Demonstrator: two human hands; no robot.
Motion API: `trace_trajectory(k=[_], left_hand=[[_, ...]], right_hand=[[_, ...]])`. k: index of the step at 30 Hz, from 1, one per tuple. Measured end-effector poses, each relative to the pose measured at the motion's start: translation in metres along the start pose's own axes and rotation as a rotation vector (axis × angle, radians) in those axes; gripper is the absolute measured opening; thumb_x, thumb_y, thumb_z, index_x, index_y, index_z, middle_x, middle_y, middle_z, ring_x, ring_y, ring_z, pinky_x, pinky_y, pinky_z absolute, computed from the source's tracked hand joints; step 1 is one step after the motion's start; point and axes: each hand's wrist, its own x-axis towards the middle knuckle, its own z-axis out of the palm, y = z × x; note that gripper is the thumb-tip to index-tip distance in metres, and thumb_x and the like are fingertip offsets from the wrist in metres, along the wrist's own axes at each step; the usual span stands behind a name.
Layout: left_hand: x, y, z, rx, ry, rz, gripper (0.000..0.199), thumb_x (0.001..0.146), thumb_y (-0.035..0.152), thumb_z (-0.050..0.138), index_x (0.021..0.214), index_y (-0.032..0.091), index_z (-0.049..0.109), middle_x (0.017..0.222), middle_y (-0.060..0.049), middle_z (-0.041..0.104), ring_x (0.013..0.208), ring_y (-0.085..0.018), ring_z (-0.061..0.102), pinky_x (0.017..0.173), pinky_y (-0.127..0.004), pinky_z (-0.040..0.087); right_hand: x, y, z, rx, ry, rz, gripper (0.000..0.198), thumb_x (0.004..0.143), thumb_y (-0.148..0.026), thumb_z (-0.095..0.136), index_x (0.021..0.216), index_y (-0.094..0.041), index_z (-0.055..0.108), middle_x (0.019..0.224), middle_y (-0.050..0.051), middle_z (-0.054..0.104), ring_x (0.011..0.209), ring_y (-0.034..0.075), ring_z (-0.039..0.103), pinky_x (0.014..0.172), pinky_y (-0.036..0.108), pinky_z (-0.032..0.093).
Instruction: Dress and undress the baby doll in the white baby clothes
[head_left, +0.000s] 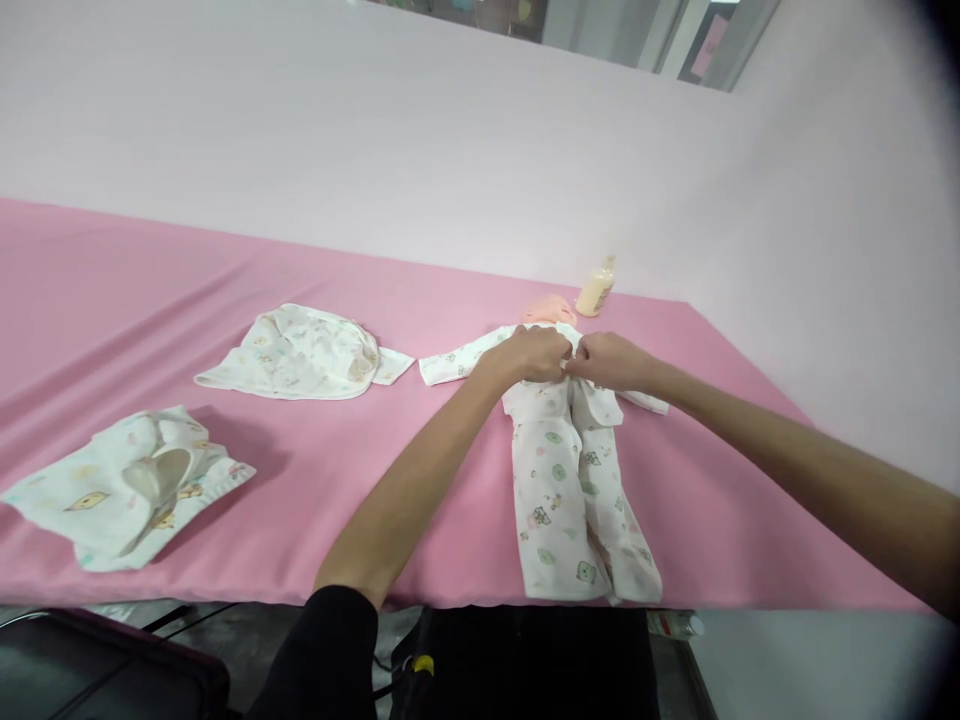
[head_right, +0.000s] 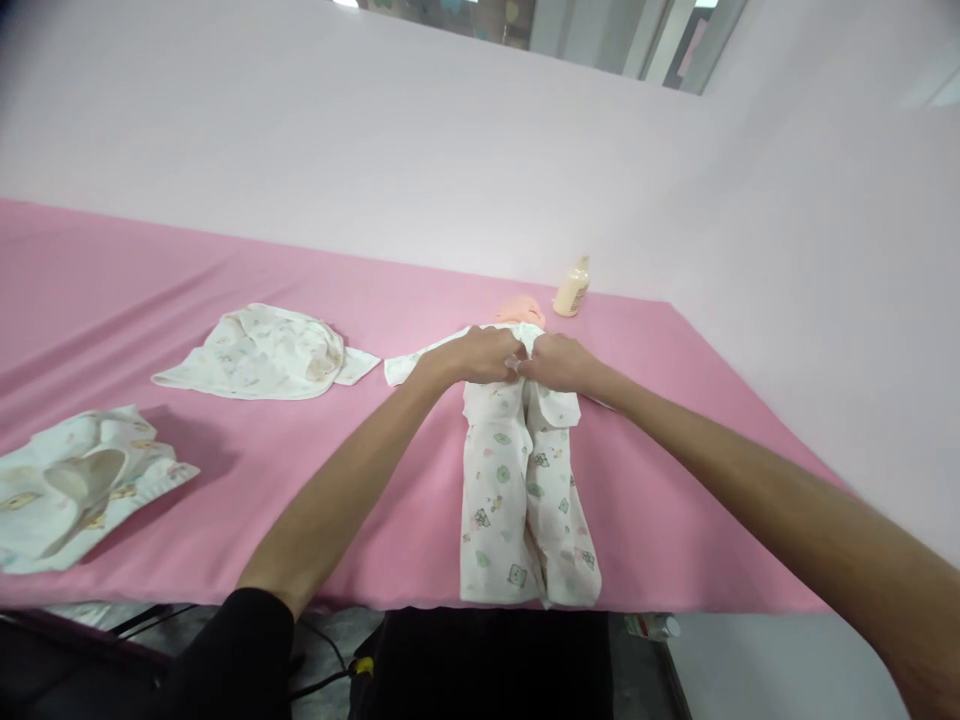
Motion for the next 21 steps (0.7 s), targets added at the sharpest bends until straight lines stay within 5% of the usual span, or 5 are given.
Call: trace_trajectory(k=[6, 15, 21], left_hand=[[-0.001, 0.007, -0.001, 0.036, 0.1, 0.068, 0.016, 0.08, 0.015, 0.052, 0.065, 0.018, 0.049, 0.078, -0.009, 0.062, 0.078, -0.025, 0.06, 0.07, -0.035, 0.037], [-0.001, 0.002, -0.002, -0.073, 0.125, 0.124, 0.024, 0.078, 0.011, 0.051, 0.059, 0.018, 0.038, 0.065, -0.003, 0.05, 0.062, -0.017, 0.046, 0.061, -0.032, 0.025], [-0.014, -0.021, -0.02, -0.099, 0.114, -0.102, 0.013, 0.077, 0.018, 0.062, 0.065, 0.019, 0.056, 0.074, -0.006, 0.06, 0.075, -0.021, 0.058, 0.065, -0.031, 0.032]], right_hand=[[-0.008, 0.023, -0.002, 0.52, -0.069, -0.029, 0.024, 0.086, -0.027, 0.059, 0.065, -0.021, 0.048, 0.061, 0.0, 0.059, 0.06, 0.014, 0.056, 0.06, 0.025, 0.044], [-0.005, 0.031, 0.013, 0.441, -0.044, -0.023, 0.009, 0.086, -0.027, 0.062, 0.082, -0.02, 0.057, 0.072, 0.001, 0.066, 0.066, 0.014, 0.061, 0.058, 0.024, 0.046], [-0.006, 0.041, 0.003, 0.37, 0.182, 0.057, 0.01, 0.083, -0.021, 0.061, 0.076, -0.02, 0.054, 0.072, 0.002, 0.067, 0.063, 0.014, 0.063, 0.053, 0.024, 0.045]])
